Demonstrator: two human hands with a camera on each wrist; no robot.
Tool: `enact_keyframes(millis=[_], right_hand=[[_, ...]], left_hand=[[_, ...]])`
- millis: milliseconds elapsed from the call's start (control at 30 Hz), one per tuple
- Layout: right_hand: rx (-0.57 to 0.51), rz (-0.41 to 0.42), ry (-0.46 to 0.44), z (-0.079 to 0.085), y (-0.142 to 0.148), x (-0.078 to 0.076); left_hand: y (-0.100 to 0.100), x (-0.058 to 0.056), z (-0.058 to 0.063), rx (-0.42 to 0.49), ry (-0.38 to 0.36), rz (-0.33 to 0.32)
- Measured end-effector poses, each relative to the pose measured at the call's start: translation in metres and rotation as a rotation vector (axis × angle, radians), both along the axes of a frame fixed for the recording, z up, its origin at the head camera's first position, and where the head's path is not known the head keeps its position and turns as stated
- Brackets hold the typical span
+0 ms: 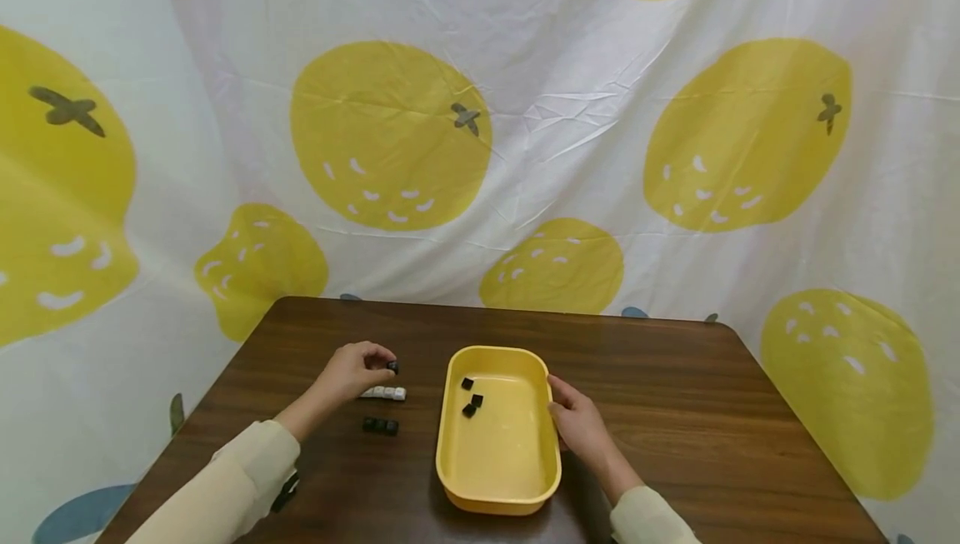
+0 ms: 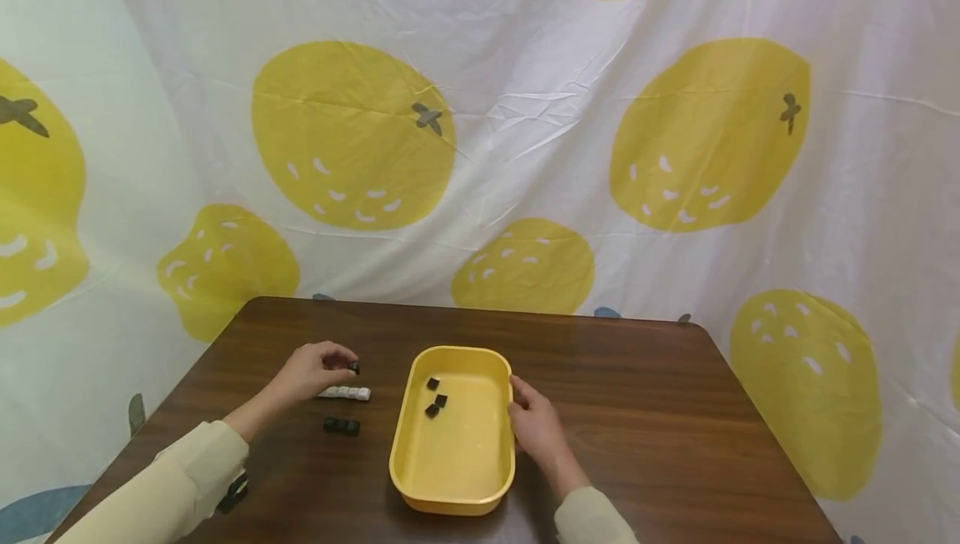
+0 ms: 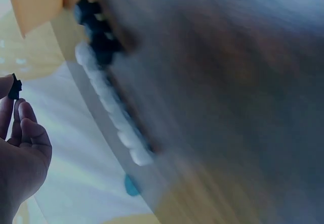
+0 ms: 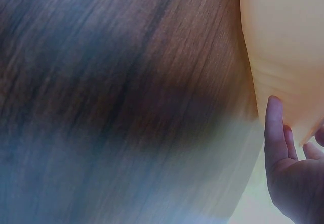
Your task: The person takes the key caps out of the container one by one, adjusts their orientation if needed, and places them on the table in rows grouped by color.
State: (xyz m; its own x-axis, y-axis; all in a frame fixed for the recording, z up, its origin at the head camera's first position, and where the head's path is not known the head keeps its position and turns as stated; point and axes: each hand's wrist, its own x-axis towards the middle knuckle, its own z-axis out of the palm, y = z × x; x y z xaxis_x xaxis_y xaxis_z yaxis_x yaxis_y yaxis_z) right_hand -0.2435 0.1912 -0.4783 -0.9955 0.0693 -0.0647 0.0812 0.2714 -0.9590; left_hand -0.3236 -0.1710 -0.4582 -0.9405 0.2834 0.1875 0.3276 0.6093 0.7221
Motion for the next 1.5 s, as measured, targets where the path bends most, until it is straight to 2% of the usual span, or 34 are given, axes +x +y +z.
enact_keyframes(millis=[333, 500, 600, 733, 867, 1500], right_hand=[[-0.001, 0.002, 0.004, 0.001, 0.0, 0.001], [-0.013, 0.0, -0.002, 0.0, 0.0, 0.0], [-0.022, 0.002, 0.0, 0.0, 0.0, 0.0], [-0.025, 0.002, -0.003, 0.0, 0.0, 0.0], [-0.022, 0.0, -0.003, 0.0, 0.0, 0.0], [-0.023, 0.001, -0.002, 0.001, 0.0, 0.001]], left_hand=[[-0.04, 0.014, -0.019, -0.074, 0.026, -0.012], [-0.054, 0.018, -0.028, -0.099, -0.017, -0.032], [-0.06, 0.02, -0.033, -0.131, -0.021, -0.072], [-0.062, 0.022, -0.038, -0.163, 0.004, -0.139], [-0.061, 0.023, -0.04, -0.176, 0.02, -0.177], [-0.054, 0.024, -0.045, -0.178, 0.022, -0.203]])
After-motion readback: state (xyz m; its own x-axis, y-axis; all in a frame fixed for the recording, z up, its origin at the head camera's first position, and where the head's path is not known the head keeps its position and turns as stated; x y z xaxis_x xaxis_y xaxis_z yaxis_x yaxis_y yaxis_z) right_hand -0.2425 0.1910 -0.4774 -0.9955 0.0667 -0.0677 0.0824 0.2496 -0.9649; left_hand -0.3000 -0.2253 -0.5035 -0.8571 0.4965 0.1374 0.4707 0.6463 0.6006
